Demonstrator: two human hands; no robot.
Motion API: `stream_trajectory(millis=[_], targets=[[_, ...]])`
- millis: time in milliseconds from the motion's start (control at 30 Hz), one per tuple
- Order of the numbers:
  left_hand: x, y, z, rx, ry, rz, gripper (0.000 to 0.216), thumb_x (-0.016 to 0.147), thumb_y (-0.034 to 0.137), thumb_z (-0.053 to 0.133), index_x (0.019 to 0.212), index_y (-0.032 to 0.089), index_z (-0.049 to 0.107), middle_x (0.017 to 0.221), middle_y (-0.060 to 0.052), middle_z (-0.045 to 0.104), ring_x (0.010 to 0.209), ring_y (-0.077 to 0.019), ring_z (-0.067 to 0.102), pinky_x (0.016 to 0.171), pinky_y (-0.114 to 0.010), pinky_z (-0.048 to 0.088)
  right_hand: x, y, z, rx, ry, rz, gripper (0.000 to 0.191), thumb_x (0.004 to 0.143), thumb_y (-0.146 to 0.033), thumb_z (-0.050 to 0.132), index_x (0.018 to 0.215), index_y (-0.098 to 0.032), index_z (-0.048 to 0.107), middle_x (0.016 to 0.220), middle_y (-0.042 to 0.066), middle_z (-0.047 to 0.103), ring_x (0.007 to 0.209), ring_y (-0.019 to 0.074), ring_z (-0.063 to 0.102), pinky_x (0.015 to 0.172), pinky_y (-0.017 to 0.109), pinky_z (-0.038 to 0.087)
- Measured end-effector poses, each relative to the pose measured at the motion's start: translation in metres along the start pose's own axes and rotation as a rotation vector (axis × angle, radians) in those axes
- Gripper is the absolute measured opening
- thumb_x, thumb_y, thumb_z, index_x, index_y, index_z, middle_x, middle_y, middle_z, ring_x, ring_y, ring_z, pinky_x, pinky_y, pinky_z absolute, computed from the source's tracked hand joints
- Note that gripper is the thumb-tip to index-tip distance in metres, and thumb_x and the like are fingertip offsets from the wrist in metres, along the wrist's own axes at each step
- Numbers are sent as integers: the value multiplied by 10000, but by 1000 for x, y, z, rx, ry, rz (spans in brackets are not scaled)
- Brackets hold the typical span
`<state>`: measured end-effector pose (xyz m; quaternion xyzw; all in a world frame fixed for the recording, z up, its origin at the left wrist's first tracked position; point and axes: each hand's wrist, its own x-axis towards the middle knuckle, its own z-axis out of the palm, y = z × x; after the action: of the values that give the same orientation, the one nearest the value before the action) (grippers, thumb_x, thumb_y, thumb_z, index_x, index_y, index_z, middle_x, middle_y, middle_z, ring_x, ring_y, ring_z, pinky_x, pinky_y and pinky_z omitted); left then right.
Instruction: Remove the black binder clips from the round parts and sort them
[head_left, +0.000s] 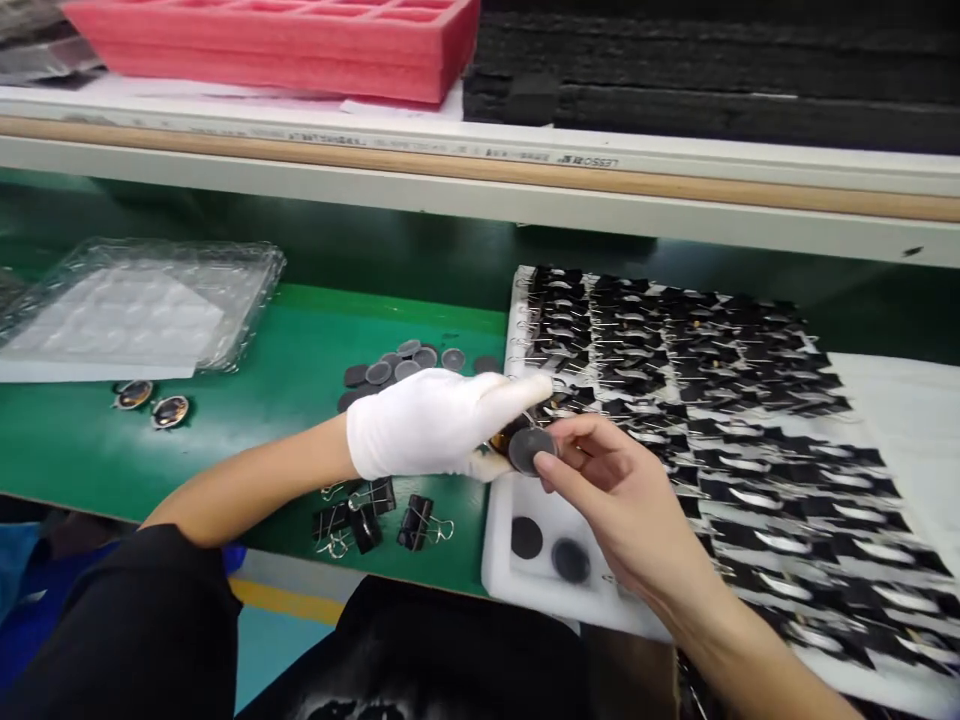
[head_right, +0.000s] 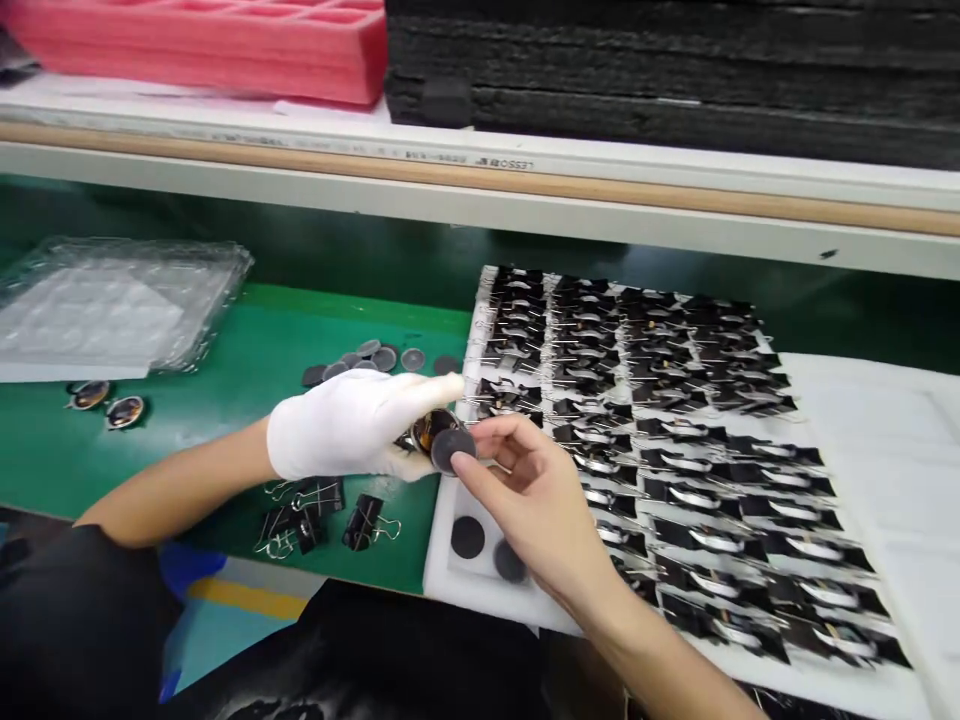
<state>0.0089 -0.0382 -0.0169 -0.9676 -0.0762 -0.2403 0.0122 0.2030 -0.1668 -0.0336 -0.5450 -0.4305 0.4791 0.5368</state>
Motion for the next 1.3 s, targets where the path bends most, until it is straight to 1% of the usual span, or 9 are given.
stream_trajectory(millis=[167, 267, 367, 467, 667, 767, 900, 1033, 1300], targets=[[2, -1, 8, -144, -15, 57, 703, 1010, 434, 580, 1554, 166, 226, 1246, -161, 706, 979, -235, 748, 734, -300, 563, 9, 0, -3, 109, -74, 126, 303, 831, -330, 855, 928, -241, 581, 831, -20, 721, 716, 125, 675, 703, 260, 566], [0, -9, -4, -297, -87, 0, 718, 1009, 482, 575, 1586, 227, 232, 1284, -143, 685, 1044, -213, 722, 812, -297, 561, 11, 3, -2, 108, -33, 87, 347, 834, -329, 853, 1079, -265, 616, 862, -12, 736, 755, 146, 687, 722, 284, 576], [-4, -26, -27, -248, -207, -193, 506, 1019, 486, 544, 1471, 267, 477, 1162, -88, 707, 974, -205, 707, 807, -307, 527, 11, 6, -4, 48, 28, 41, 372, 859, -362, 832, 1195, -289, 690, 971, 14, 742, 769, 144, 661, 753, 300, 577], [-10, -37, -40, -53, -409, -342, 316, 1020, 491, 516, 1131, 256, 697, 913, -40, 691, 780, -195, 665, 688, -309, 452, 10, 7, -7, 92, 58, 82, 252, 836, -387, 853, 1054, -302, 761, 928, 6, 726, 742, 132, 635, 731, 275, 564], [-11, -26, -13, 167, -615, -138, 376, 897, 556, 691, 980, 190, 719, 923, -111, 668, 813, -264, 637, 685, -339, 384, 9, 2, -7, 205, 18, 210, 208, 833, -375, 851, 1001, -296, 759, 894, 8, 700, 731, 119, 623, 684, 223, 560], [-8, -31, -5, 45, -668, -130, 343, 886, 525, 719, 849, 184, 726, 865, -86, 684, 746, -223, 624, 726, -346, 384, 7, 2, -10, 192, 4, 211, 199, 843, -371, 842, 1012, -304, 761, 897, 8, 703, 742, 119, 627, 697, 218, 563], [-8, -48, -12, -367, -553, -208, 283, 956, 404, 634, 769, 212, 725, 747, 5, 685, 642, -123, 572, 691, -288, 385, 3, 3, -10, 88, -82, 206, 194, 855, -375, 830, 1034, -316, 784, 1164, 42, 731, 776, 119, 648, 695, 225, 566], [-5, -53, -17, -450, -426, -354, 277, 942, 360, 636, 731, 189, 690, 650, 36, 647, 595, -97, 534, 627, -254, 366, 0, -2, 1, -72, -219, 272, 254, 843, -412, 826, 1063, -289, 788, 1516, 103, 568, 814, 156, 683, 681, 296, 588], [3, -32, -27, -681, -149, -594, 245, 957, 369, 572, 873, 177, 699, 763, 14, 724, 626, -105, 607, 606, -233, 441, 6, -5, 17, -183, -228, 40, 195, 880, -354, 778, 1067, -298, 785, 1540, 103, 535, 602, 71, 539, 622, 307, 566]])
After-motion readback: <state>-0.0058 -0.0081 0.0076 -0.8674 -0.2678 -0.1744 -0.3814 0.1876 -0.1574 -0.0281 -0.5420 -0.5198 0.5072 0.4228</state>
